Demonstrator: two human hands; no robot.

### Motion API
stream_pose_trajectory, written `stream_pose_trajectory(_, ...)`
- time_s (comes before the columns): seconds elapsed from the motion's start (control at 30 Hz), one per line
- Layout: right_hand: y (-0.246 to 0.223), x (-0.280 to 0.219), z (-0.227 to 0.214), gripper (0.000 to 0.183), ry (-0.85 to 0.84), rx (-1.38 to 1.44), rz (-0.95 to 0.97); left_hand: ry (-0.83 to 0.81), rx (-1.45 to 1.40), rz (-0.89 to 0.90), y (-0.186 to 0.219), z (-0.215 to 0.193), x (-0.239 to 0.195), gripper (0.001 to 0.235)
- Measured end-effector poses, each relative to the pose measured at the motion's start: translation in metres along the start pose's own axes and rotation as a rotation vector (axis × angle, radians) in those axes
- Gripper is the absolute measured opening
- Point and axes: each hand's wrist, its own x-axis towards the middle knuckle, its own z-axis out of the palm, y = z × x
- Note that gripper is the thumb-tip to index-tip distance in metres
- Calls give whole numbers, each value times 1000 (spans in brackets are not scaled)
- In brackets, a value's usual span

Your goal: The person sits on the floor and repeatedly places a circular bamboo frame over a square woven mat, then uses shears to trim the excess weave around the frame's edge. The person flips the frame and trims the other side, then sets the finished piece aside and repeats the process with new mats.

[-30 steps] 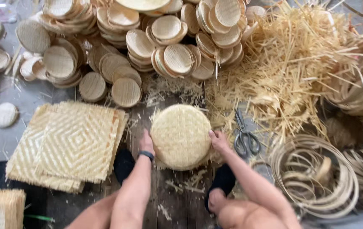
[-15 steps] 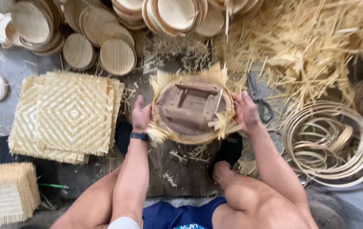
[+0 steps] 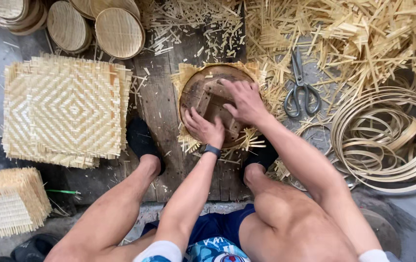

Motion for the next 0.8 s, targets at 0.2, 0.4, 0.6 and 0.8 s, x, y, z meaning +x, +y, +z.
stream_pose_trajectory(0.2, -22, -9, -16, 78, -35, 141, 115, -50, -94, 259, -8, -30, 21, 82)
stream_pose_trajectory(0.4, -16, -54, 10, 64, 127, 408, 162, -321, 8, 307, -21, -26, 38, 76)
stream_pose_trajectory(0.6, 96, -120, 17, 24, 426, 225, 834, -350, 121, 297, 24, 7, 22, 97)
stream_pose_trajectory(0.8, 155, -160, 30, 68, -42, 167, 1132, -376, 55, 182, 59, 27, 10, 118)
